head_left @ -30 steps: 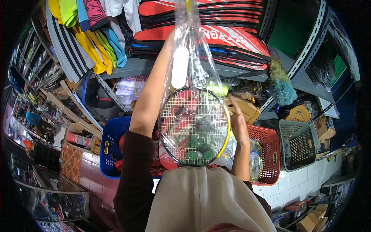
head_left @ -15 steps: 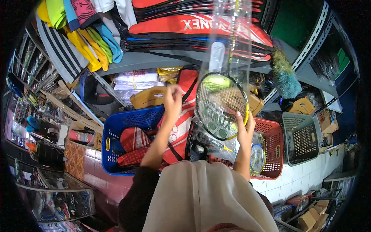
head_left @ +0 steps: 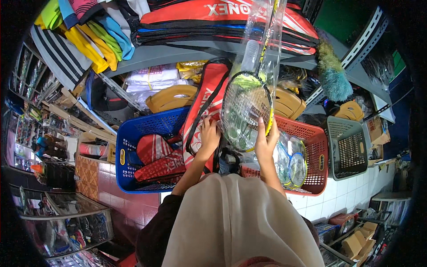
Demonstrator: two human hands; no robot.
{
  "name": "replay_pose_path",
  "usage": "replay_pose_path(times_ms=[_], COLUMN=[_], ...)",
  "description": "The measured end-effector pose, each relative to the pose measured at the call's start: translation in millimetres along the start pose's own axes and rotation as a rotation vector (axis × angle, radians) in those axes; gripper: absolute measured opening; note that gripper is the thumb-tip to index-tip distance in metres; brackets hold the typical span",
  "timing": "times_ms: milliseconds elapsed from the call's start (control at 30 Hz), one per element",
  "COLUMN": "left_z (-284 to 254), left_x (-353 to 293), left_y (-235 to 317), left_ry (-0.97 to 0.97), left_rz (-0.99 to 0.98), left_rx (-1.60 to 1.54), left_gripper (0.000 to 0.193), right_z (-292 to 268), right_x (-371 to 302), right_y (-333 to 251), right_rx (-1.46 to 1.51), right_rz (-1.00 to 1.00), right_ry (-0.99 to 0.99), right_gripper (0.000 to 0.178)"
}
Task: The recorder is seen putting several badminton rackets into their individual protective covers and then stacking them on a shelf.
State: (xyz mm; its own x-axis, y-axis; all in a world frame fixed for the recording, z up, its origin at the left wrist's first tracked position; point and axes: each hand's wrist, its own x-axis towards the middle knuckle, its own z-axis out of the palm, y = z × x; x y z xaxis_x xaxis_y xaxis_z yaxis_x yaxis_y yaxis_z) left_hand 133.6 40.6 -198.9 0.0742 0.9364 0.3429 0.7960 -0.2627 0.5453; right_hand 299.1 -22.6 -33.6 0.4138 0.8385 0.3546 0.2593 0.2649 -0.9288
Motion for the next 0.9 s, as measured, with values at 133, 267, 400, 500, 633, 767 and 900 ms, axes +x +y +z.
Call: replay_pose_path(times_ms=[133, 267, 400, 500, 633, 767, 900], left_z=[-11.5, -39.5, -72.7, -102.3, -131.6, -149.6, -165.1], left_x=[2.9, -0.5, -0.8, 1.8, 6.5, 7.4, -0.1], left_y=[6.6, 24.1, 48.0, 67.8, 98.3, 114.9, 117.8], left_ry=[0.138, 0.324, 0.468, 0.581, 0.654, 0.658, 0.746], left_rz=[0.044, -0.070, -0.145, -0.115, 0.015, 0.073, 0.109], left_rx=[-0.222, -0.489, -0.742, -0.854, -1.012, -0.953, -0.792], left_gripper=[0.015, 0.023, 0.032, 0.036, 0.042, 0.045, 0.053], right_z=[1.6, 6.9, 15.2, 16.4, 17.0, 16.8, 5.6], right_x=[1.9, -6.2, -19.0, -25.8, -34.0, -40.9, -35.9], right_y=[-0.8, -3.9, -13.1, -21.2, -27.3, -27.3, -31.7], right_rx=[-0.005, 0.036, 0.071, 0.045, 0.120, 0.188, 0.302], right_rz=[-0.103, -0.034, -0.058, -0.126, -0.105, -0.235, -0.181], right_ry=[0.025, 0.011, -0.003, 0.012, -0.099, -0.151, 0.044], right_gripper=[0.017, 0.019, 0.020, 0.021, 0.031, 0.048, 0.054])
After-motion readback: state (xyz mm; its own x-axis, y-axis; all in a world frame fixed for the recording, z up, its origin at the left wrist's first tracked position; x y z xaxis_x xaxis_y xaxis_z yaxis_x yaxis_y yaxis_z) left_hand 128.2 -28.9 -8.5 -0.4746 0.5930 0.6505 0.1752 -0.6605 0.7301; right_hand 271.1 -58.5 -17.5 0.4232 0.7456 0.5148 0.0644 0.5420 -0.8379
